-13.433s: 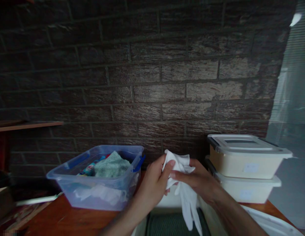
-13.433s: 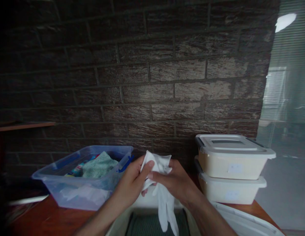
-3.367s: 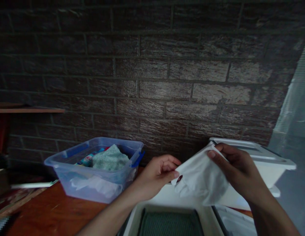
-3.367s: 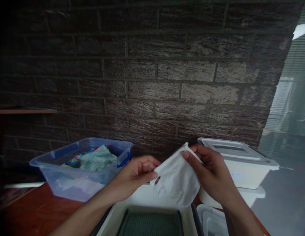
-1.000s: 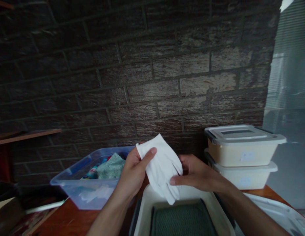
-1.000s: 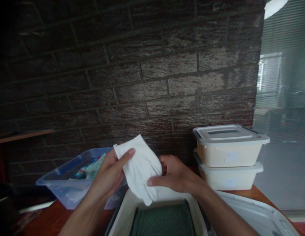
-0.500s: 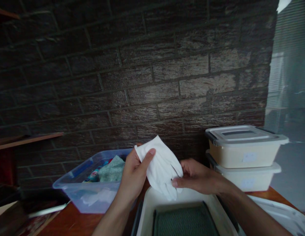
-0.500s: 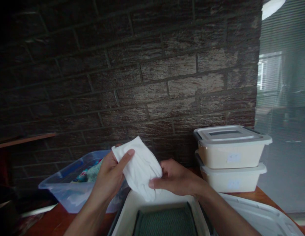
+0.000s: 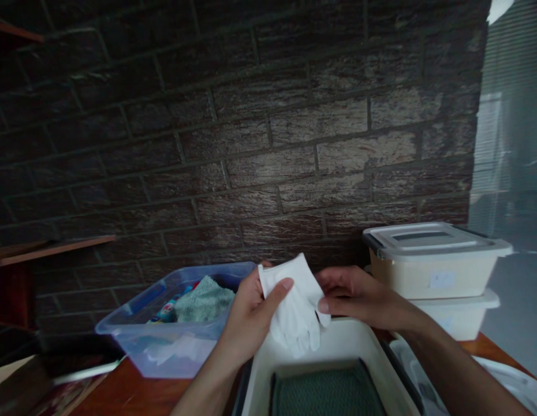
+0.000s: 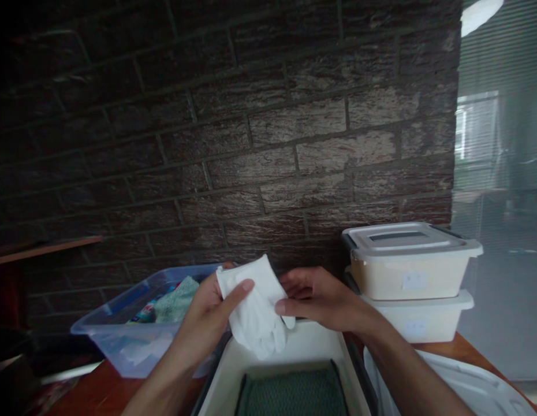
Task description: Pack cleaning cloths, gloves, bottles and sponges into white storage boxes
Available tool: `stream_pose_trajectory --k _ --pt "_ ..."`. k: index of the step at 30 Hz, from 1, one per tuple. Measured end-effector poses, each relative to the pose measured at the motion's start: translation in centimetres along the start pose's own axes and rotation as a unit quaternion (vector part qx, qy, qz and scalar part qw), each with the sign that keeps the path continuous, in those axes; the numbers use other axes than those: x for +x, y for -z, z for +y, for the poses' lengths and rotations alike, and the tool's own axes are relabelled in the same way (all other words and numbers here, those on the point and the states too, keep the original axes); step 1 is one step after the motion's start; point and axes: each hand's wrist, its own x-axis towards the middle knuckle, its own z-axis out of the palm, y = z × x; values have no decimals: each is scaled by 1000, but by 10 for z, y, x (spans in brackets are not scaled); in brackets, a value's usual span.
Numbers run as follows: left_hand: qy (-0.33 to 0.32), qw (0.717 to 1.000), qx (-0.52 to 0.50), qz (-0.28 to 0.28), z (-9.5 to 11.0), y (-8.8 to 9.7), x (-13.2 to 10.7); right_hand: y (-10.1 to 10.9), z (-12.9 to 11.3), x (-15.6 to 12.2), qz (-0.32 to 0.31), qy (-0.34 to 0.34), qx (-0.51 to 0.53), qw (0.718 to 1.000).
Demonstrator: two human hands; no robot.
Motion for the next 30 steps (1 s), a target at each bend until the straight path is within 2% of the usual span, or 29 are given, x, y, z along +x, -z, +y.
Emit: stream_pose_trajectory --k 4,10,14,20,23,27,30 --pt "-13 997 43 -61 -3 -9 -5 -6 -3 2 64 43 29 997" --pt "-3 997 28 -65 -1 -11 -3 -6 2 2 112 77 -1 991" --pt "0 999 14 -50 -1 -9 0 -5 -2 1 122 81 -19 989" --pt "-30 997 65 18 -3 -6 -1 -8 -4 3 144 94 14 985" --pt "-13 998 58 -10 0 -4 -2 -11 -7 2 134 88 -11 987" --pt "18 995 48 -87 5 -3 -1 -14 -10 0 69 74 -88 991" --pt "32 988 82 -125 5 -4 -2 -18 -7 0 30 67 -125 990"
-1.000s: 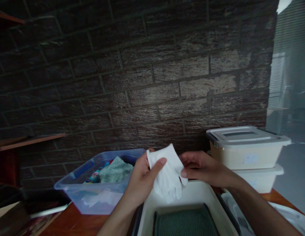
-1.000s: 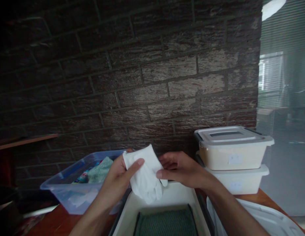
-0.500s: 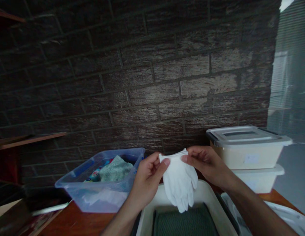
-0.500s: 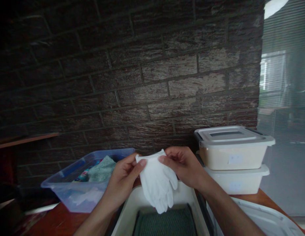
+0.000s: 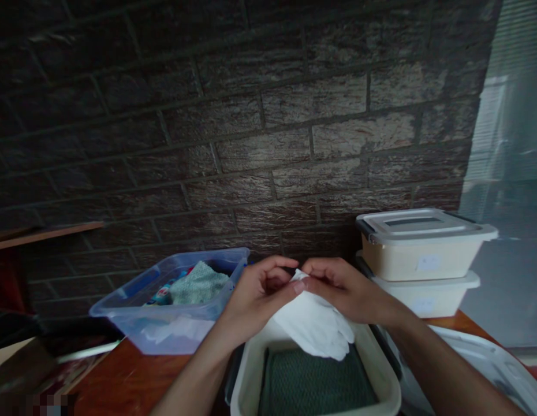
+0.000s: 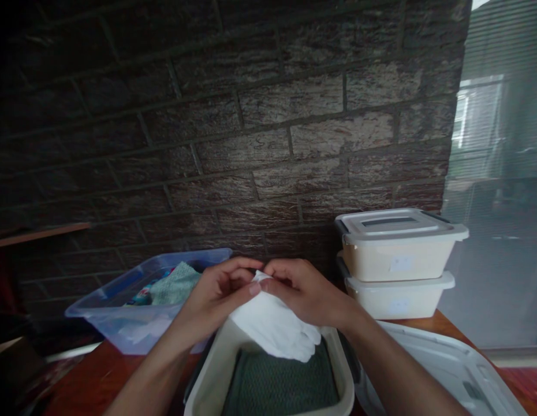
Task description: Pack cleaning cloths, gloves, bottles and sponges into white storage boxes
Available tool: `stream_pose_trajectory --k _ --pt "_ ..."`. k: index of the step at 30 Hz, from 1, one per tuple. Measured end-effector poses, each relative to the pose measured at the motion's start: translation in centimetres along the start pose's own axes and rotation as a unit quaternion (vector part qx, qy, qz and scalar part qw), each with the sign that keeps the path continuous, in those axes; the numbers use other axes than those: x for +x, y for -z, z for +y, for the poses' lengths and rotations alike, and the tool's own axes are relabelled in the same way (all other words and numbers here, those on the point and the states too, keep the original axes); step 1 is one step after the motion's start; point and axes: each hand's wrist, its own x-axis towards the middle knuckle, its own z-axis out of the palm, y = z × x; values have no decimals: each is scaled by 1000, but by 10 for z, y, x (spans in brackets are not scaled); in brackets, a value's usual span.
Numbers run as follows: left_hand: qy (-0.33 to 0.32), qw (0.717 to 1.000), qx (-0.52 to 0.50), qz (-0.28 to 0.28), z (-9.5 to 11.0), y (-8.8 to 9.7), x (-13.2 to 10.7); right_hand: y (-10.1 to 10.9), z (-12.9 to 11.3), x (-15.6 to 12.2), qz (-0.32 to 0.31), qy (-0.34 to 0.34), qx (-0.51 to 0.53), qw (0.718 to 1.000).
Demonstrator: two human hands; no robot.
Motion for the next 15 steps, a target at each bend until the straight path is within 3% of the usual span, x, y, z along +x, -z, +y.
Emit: stream_pose_trajectory --k 3,6,9,12,15 --pt "16 998 51 -25 0 -1 -1 -5 5 0 -3 -13 15 1000" --pt "-4 995 97 -5 7 0 -2 -7 9 0 -19 -32 90 995" --pt "-24 989 149 0 21 1 -3 -3 12 -1 -72 -53 147 985" --pt "-29 980 198 -6 38 1 -2 3 16 -3 -120 -77 135 981" --pt "-35 976 216 -3 52 0 1 6 20 -8 -130 -101 152 975"
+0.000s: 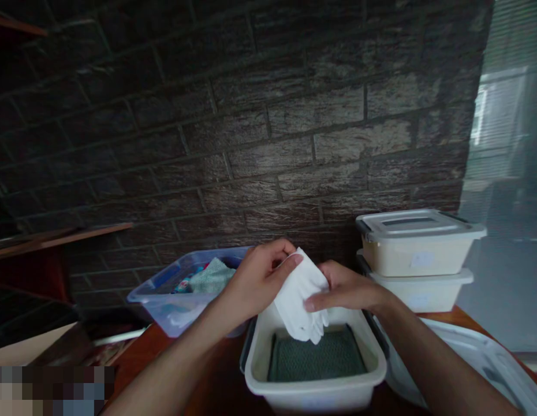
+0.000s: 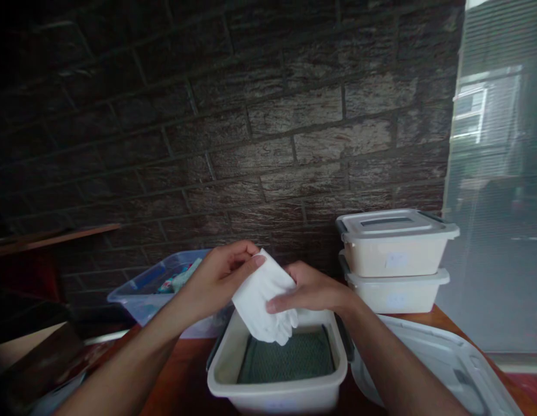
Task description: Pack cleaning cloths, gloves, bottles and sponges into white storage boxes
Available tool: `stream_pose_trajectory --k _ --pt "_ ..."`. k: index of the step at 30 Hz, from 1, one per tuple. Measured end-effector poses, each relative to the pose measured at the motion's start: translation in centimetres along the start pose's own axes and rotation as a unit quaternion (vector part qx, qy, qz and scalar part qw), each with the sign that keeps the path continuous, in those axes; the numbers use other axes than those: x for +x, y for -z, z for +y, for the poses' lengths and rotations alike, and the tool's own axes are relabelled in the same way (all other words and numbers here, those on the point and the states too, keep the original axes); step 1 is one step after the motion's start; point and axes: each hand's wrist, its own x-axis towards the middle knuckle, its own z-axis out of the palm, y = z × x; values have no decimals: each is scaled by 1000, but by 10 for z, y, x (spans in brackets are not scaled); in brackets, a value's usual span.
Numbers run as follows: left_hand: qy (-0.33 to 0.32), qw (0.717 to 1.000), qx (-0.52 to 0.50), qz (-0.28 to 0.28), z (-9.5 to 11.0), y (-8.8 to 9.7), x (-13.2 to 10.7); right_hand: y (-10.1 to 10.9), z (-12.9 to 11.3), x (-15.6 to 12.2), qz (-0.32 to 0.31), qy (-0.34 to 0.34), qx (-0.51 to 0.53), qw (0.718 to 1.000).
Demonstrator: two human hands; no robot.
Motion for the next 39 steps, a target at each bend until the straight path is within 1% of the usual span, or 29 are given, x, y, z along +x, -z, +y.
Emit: stream_pose_trajectory --k 3,5,8,10,14,17,20,23,25,28,31,33,35,36,37,39 --pt "3 999 -32 12 4 5 5 -2 4 -9 36 -20 82 996" --pt "23 997 -70 25 -1 7 7 -5 7 -16 66 -37 130 989" --pt "88 987 -128 50 -16 4 3 -9 10 -27 96 -63 157 981" --pt "148 972 -174 51 -28 0 -4 -10 12 -34 116 -96 161 975" --pt "259 930 -261 7 -48 -11 -25 -6 16 -43 151 -187 138 961" --pt "306 911 -275 -42 -55 -15 -38 -3 16 -41 136 -249 101 953" --pt "321 910 -245 -93 -59 -16 -43 1 14 -33 111 -307 46 944" --pt "330 918 -186 -120 -64 -15 -43 4 11 -22 89 -359 -16 929" --pt "331 916 -163 -155 -69 -14 -42 5 11 -14 71 -389 -55 917" --pt "339 903 -146 -221 -78 -17 -42 5 12 -3 39 -422 -98 901" --pt "342 903 -66 -252 -83 -25 -39 3 18 7 7 -439 -119 890" --pt "308 911 44 -272 -85 -33 -35 1 25 13 -14 -448 -131 884" --pt "247 915 150 -283 -85 -41 -32 -2 32 17 -34 -455 -148 878" --pt "218 915 185 -285 -85 -45 -30 -3 35 18 -40 -457 -160 874" --pt "198 915 204 -285 -85 -48 -29 -5 38 19 -44 -456 -175 871" --pt "199 913 202 -294 -85 -54 -28 -7 40 20 -43 -453 -217 864"
